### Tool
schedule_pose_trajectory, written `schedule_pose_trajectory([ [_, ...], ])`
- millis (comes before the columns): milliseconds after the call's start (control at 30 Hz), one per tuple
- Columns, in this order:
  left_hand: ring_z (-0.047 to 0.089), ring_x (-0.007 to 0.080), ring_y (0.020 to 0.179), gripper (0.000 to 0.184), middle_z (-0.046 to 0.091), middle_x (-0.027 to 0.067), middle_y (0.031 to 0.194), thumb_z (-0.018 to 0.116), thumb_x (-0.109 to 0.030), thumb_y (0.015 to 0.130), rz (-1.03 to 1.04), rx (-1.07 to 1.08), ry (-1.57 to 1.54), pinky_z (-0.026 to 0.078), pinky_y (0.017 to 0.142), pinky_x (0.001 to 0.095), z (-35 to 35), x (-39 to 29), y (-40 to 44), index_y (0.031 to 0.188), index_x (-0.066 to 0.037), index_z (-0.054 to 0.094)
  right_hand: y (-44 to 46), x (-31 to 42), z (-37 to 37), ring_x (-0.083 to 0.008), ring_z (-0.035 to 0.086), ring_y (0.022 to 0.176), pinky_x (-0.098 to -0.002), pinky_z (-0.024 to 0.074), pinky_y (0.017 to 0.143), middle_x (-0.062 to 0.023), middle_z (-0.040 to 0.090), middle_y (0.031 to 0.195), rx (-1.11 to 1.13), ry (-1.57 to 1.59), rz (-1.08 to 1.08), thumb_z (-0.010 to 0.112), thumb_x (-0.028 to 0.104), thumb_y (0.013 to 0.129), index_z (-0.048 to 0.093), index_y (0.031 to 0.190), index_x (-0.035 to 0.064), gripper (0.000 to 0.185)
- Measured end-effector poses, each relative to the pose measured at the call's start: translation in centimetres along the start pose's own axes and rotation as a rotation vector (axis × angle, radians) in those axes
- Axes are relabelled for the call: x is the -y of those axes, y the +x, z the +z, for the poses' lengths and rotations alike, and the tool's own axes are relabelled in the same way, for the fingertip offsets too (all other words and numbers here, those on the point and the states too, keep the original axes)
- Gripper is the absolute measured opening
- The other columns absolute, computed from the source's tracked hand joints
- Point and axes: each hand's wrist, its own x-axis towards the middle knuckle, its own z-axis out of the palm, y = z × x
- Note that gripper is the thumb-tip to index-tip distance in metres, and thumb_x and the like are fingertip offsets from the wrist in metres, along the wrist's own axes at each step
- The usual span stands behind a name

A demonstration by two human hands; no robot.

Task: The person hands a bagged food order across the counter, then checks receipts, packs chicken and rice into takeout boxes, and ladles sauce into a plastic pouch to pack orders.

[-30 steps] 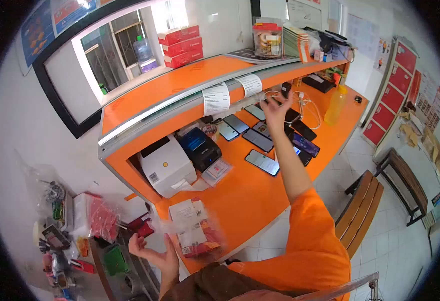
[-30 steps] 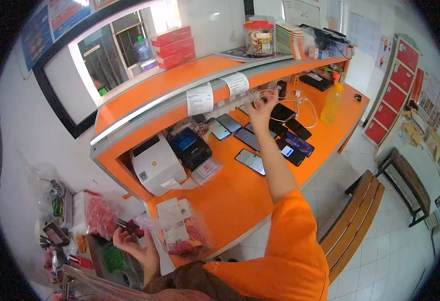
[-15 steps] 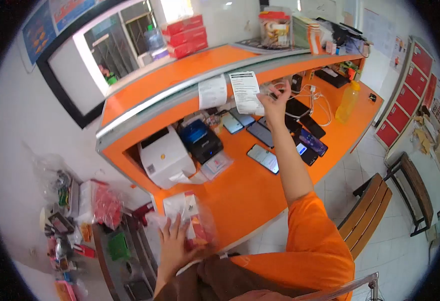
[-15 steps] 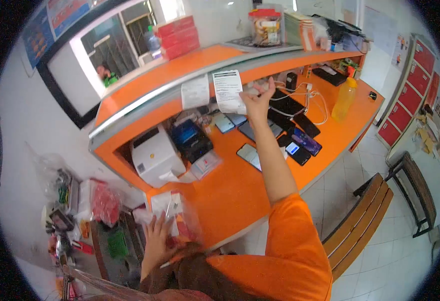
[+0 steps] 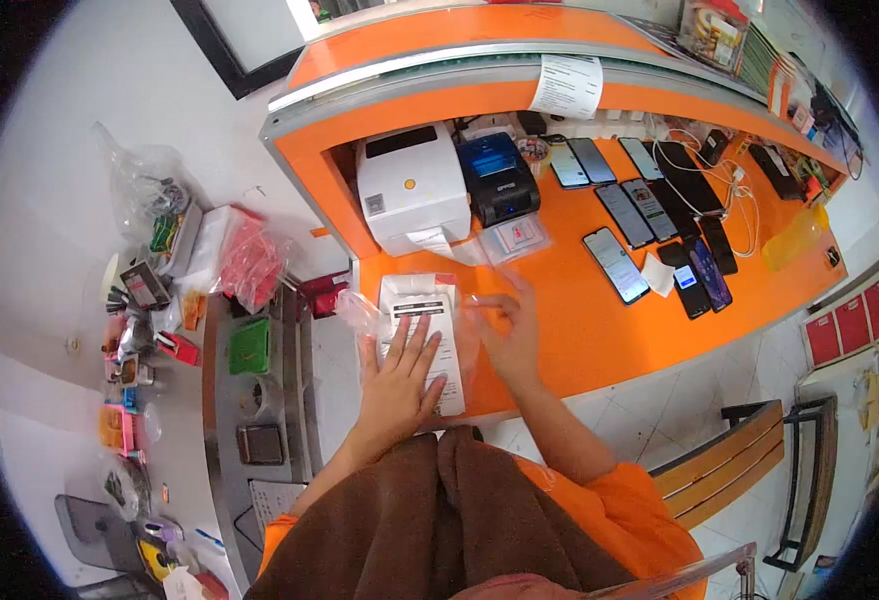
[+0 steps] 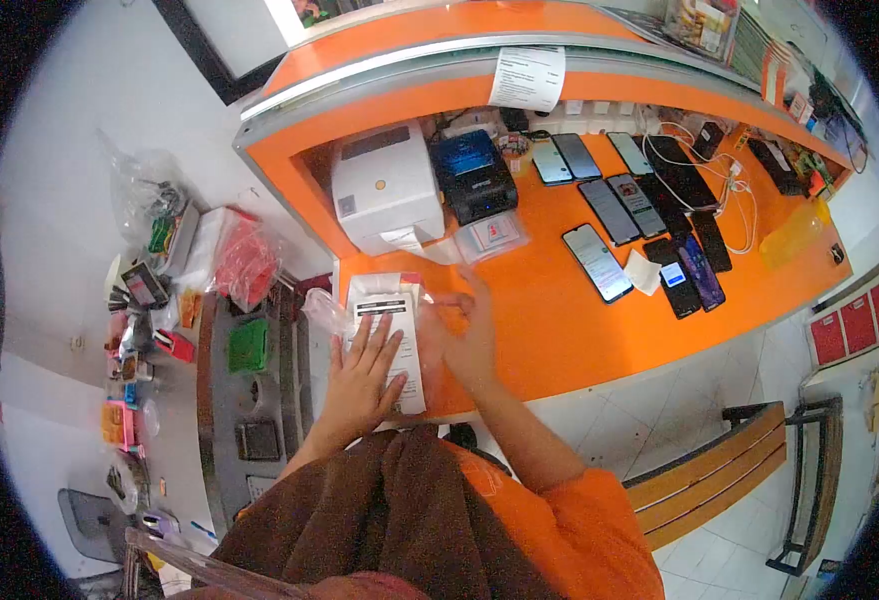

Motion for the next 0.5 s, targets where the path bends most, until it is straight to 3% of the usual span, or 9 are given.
schedule_pose_trajectory([
  [33, 0.02, 0.026, 0.132, 0.05, 0.029, 0.0094, 0.14, 0.048, -0.033, 0.084, 0.006, 0.008, -0.004, 0.014, 0.099, 0.0596, 0.0, 0.1, 0.0, 0.127, -0.007, 0.042, 1.2, -0.1, 0.4, -0.0141, 0.051, 0.082, -0.0283, 0.0417, 0.073, -0.0101, 0.053, 0.107, 0.041, 0.17, 0.078, 0.067, 0.001, 0.071, 0.034, 0.127, 0.0074, 0.065],
  [167, 0.02, 0.0252, 0.132, 0.051, 0.029, 0.0072, 0.14, 0.048, -0.033, 0.083, 0.036, 0.009, 0.002, 0.015, 0.099, 0.0602, 0.1, 0.7, 0.0, 0.127, -0.008, 0.042, 3.3, -5.0, 3.0, -0.0201, 0.053, 0.087, -0.0357, 0.0376, 0.081, -0.0063, 0.059, 0.088, 0.159, -0.186, -0.183, 0.069, 0.009, 0.07, 0.046, 0.12, 0.0065, 0.055],
  [333, 0.021, 0.0243, 0.132, 0.05, 0.03, 0.0053, 0.14, 0.048, -0.033, 0.083, 0.054, -0.003, 0.018, 0.016, 0.098, 0.0598, 0.8, 1.4, -0.3, 0.126, -0.008, 0.042, 4.2, 0.0, 4.5, -0.03, 0.049, 0.096, -0.0425, 0.0332, 0.09, -0.0148, 0.05, 0.108, 0.216, -0.739, -0.066, 0.072, 0.012, 0.065, 0.04, 0.129, 0.0091, 0.071],
  [433, 0.021, 0.0243, 0.132, 0.05, 0.029, 0.0051, 0.14, 0.049, -0.033, 0.083, 0.055, -0.013, -0.013, 0.016, 0.099, 0.0581, 0.9, 1.5, -0.3, 0.126, -0.008, 0.042, 6.3, -1.2, 5.2, -0.0307, 0.047, 0.098, -0.0417, 0.0329, 0.09, -0.0166, 0.044, 0.116, 0.06, -0.774, -0.213, 0.072, 0.013, 0.065, 0.036, 0.132, 0.0113, 0.077],
  [500, 0.021, 0.0245, 0.132, 0.051, 0.029, 0.0058, 0.14, 0.05, -0.033, 0.083, 0.058, -0.011, -0.034, 0.016, 0.101, 0.0561, 0.6, 1.7, -0.5, 0.127, -0.008, 0.042, 6.8, -4.4, 5.2, -0.0289, 0.047, 0.098, -0.0386, 0.0366, 0.087, -0.0162, 0.049, 0.11, 0.002, -0.611, -0.273, 0.069, 0.012, 0.07, 0.043, 0.127, 0.0091, 0.063],
])
